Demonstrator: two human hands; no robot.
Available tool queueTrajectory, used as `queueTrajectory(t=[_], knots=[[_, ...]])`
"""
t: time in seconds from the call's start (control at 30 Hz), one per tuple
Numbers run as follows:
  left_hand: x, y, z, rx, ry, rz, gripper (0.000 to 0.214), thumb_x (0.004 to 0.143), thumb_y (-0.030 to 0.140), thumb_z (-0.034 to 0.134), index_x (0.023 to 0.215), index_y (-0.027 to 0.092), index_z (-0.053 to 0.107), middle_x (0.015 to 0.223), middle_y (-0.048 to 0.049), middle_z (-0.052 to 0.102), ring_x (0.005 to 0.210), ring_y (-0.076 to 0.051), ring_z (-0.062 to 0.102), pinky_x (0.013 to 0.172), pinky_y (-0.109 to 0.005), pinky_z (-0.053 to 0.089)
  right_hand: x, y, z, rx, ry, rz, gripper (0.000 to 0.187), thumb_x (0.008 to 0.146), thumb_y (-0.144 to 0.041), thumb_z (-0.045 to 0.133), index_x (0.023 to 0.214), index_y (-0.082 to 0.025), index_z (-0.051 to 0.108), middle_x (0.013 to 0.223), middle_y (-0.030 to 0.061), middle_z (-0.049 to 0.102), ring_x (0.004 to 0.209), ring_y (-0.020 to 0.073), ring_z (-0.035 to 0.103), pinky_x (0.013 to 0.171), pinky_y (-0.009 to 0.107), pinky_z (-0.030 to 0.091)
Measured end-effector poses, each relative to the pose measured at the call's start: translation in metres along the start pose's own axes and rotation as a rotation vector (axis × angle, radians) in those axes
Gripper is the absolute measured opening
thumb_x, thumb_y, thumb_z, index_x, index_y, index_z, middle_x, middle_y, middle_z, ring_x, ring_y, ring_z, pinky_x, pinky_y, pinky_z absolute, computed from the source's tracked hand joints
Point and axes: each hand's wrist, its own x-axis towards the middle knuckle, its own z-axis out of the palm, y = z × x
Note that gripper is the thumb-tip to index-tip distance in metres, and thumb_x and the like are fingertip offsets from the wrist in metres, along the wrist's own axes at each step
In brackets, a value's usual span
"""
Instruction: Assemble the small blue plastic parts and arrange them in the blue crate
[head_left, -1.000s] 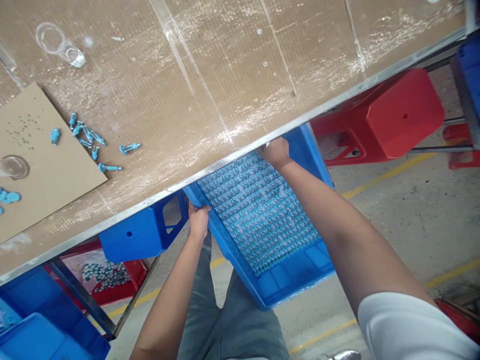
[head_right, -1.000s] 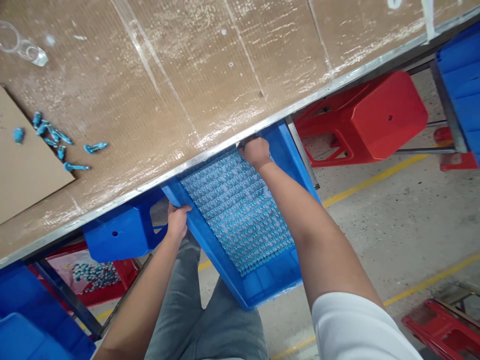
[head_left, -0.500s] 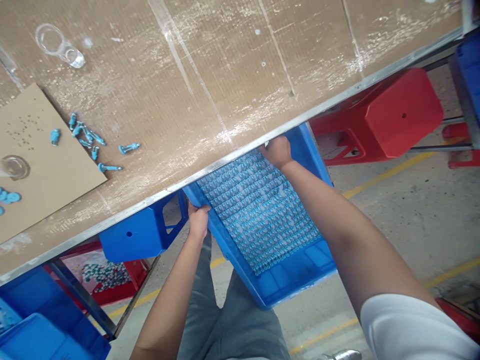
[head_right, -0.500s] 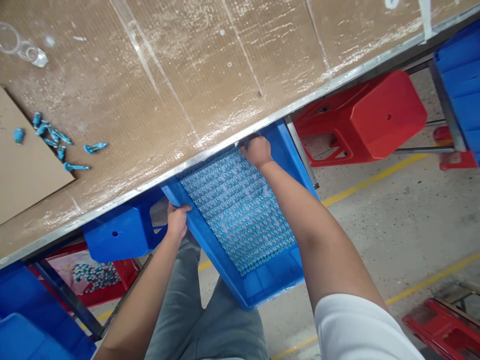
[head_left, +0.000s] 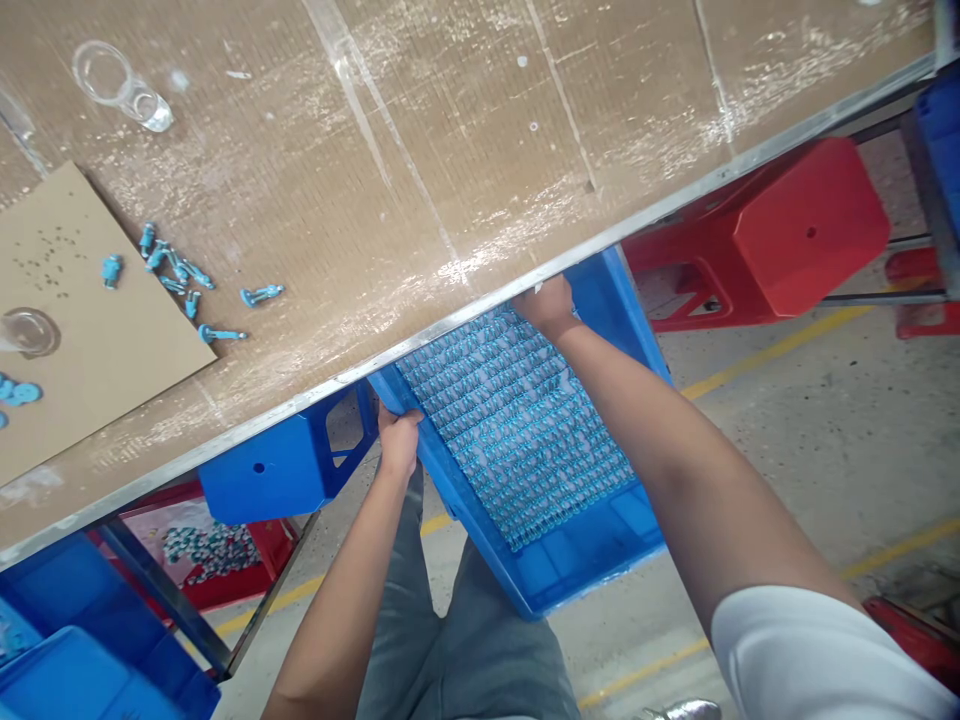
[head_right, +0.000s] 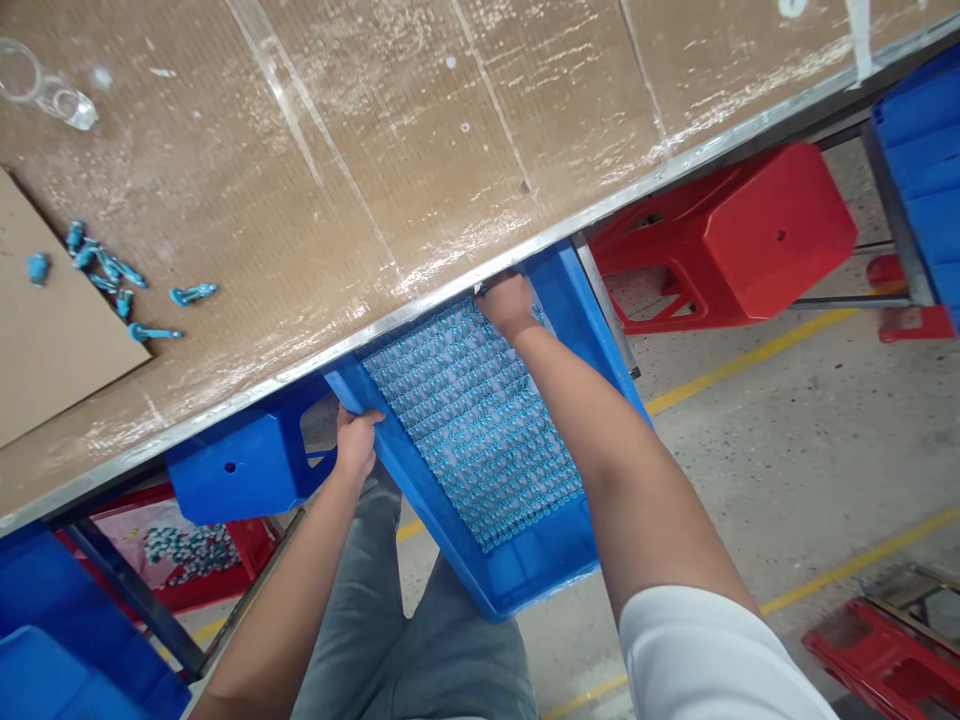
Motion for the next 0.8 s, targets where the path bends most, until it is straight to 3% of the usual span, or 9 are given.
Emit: queueTrajectory(t=[0.17,0.3,0.43,0.5,0.63,0.8], knots=[[-0.001,0.002,0.0,0.011,-0.015,0.001,0.06,0.054,0.008,0.06,0.111,0.023,0.066,0.099,-0.0039,0.073,0.089,-0.023,0.068,0.084,-0.036,0.054,0.004,-0.001,0.007,0.024,0.023,0.001,0.041,0.087,-0.034,0.06,0.12,-0.011,0.071,0.102,0.0201,0.073,0.108,0.0375,0.067,0.09,0.044,0.053],[-0.002,0.003,0.001,-0.005,0.004,-0.024,0.06,0.054,0.008,0.06,0.111,0.023,0.065,0.094,-0.0035,0.072,0.087,-0.023,0.068,0.083,-0.037,0.054,0.001,-0.001,0.0,0.08,0.049,0.029,0.032,0.083,-0.03,0.062,0.108,-0.013,0.074,0.104,0.0179,0.073,0.103,0.0361,0.068,0.088,0.042,0.054],[-0.003,0.003,0.002,-0.022,0.022,-0.039,0.059,0.052,0.007,0.061,0.109,0.023,0.064,0.087,-0.0016,0.071,0.087,-0.023,0.068,0.082,-0.037,0.054,-0.009,0.012,-0.01,0.118,0.088,0.081,0.03,0.086,-0.032,0.06,0.097,-0.008,0.074,0.094,0.0206,0.074,0.095,0.0365,0.069,0.084,0.042,0.053],[-0.002,0.003,0.002,-0.027,0.025,-0.043,0.059,0.051,0.007,0.061,0.108,0.023,0.064,0.086,-0.0011,0.07,0.086,-0.023,0.067,0.082,-0.037,0.054,-0.018,0.025,-0.012,0.163,0.14,0.089,0.032,0.088,-0.034,0.057,0.098,-0.009,0.074,0.089,0.0178,0.074,0.089,0.0324,0.07,0.083,0.04,0.053],[0.0,0.0,0.0,-0.018,0.018,-0.027,0.058,0.053,0.009,0.061,0.109,0.023,0.063,0.088,-0.0021,0.071,0.085,-0.023,0.068,0.081,-0.037,0.055,-0.035,0.048,-0.006,0.269,0.158,0.017,0.029,0.088,-0.031,0.057,0.104,-0.015,0.075,0.089,0.0089,0.075,0.081,0.0236,0.069,0.08,0.033,0.052],[0.001,-0.002,-0.001,-0.002,0.017,0.0,0.061,0.053,0.01,0.061,0.112,0.023,0.063,0.093,-0.0027,0.071,0.086,-0.022,0.068,0.081,-0.036,0.054,-0.04,0.056,0.007,0.245,0.123,-0.155,0.032,0.088,-0.032,0.057,0.111,-0.019,0.075,0.111,0.0071,0.074,0.102,0.0253,0.069,0.088,0.033,0.052]])
